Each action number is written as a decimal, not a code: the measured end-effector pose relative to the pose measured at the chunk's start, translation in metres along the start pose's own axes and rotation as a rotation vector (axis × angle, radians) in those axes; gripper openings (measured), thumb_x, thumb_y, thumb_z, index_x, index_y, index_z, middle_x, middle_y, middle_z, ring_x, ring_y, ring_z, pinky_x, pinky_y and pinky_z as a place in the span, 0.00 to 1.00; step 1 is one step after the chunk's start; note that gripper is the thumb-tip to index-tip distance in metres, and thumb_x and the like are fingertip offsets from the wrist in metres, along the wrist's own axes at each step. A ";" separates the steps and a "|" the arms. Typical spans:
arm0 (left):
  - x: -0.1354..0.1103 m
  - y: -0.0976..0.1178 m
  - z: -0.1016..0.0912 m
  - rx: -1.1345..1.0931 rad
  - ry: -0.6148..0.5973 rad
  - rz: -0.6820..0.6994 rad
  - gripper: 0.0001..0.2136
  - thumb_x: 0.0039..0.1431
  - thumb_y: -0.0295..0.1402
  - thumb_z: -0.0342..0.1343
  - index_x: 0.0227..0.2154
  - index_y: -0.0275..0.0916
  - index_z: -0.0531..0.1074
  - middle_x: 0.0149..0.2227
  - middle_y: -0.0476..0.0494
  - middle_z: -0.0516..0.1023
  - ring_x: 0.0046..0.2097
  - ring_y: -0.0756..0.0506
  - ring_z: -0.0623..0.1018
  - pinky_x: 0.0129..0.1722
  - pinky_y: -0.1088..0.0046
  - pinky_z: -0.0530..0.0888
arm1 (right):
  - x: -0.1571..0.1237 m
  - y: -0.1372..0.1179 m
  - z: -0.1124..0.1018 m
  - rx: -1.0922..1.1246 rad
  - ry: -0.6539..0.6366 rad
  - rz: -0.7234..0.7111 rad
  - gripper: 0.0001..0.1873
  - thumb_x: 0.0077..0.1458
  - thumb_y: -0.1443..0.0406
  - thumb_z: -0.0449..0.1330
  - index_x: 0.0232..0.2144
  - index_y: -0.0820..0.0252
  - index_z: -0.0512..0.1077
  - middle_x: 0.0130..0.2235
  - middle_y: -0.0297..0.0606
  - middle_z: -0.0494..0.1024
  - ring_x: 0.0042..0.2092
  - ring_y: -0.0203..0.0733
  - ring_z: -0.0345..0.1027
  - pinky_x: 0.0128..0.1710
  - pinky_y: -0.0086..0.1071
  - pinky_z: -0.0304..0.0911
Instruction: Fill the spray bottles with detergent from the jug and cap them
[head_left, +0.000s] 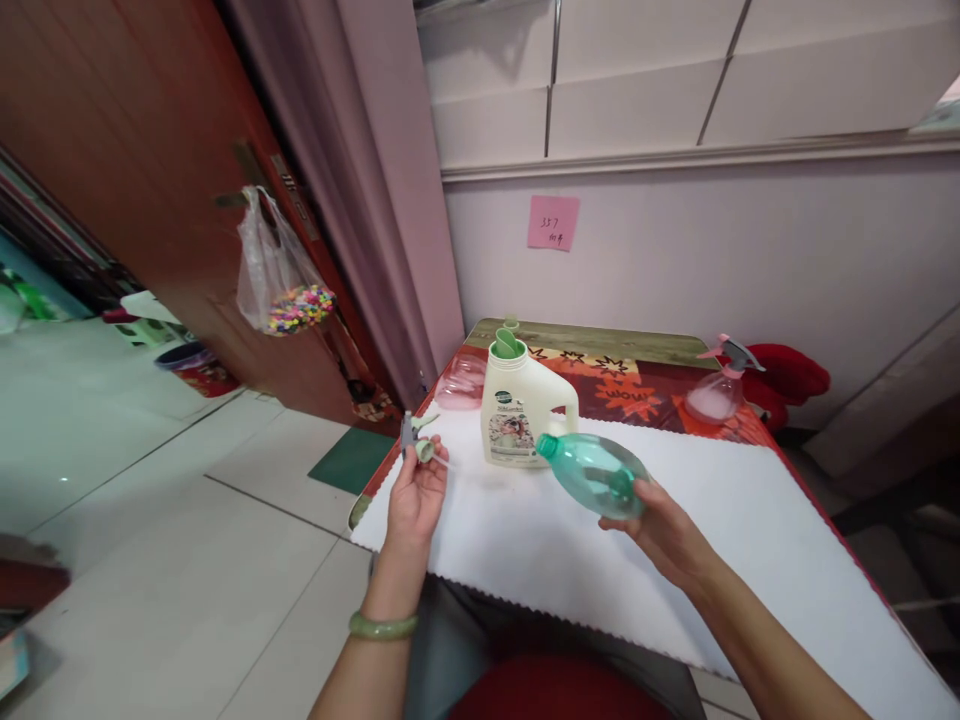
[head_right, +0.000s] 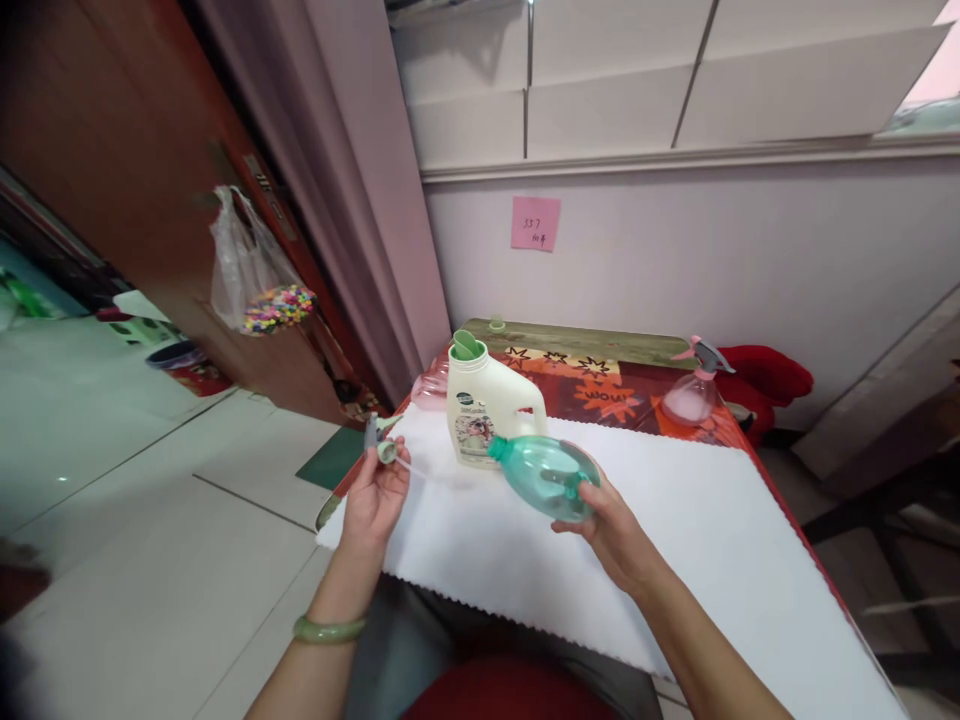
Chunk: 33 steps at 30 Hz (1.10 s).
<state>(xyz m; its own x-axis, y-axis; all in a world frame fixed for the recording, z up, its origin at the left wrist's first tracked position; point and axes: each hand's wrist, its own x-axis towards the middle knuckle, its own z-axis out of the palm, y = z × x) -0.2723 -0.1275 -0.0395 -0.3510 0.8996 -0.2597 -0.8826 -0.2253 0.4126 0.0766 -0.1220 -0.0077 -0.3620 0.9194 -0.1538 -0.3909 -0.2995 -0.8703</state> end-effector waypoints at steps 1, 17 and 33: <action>-0.002 0.002 0.012 0.002 -0.012 0.025 0.14 0.71 0.30 0.51 0.55 0.38 0.75 0.43 0.37 0.84 0.40 0.48 0.84 0.42 0.75 0.81 | -0.006 0.004 -0.006 -0.072 0.024 -0.027 0.35 0.54 0.49 0.67 0.62 0.44 0.66 0.58 0.42 0.76 0.46 0.48 0.77 0.38 0.37 0.76; -0.045 -0.012 0.092 0.193 -0.079 0.146 0.05 0.66 0.28 0.59 0.41 0.31 0.76 0.38 0.37 0.83 0.36 0.47 0.83 0.42 0.68 0.81 | -0.029 -0.010 -0.024 -0.539 0.098 -0.265 0.38 0.53 0.49 0.66 0.64 0.45 0.63 0.56 0.45 0.74 0.51 0.54 0.71 0.46 0.43 0.71; -0.075 -0.071 0.105 0.208 -0.154 0.036 0.09 0.64 0.33 0.63 0.45 0.35 0.77 0.46 0.38 0.84 0.45 0.44 0.84 0.53 0.63 0.78 | -0.024 0.021 0.037 -0.331 0.096 -0.274 0.46 0.44 0.50 0.75 0.61 0.46 0.60 0.59 0.45 0.72 0.55 0.53 0.72 0.51 0.43 0.73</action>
<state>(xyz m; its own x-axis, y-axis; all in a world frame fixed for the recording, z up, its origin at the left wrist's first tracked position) -0.1506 -0.1398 0.0419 -0.3153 0.9423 -0.1123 -0.7816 -0.1908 0.5939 0.0458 -0.1598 -0.0047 -0.1963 0.9777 0.0748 -0.1633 0.0426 -0.9856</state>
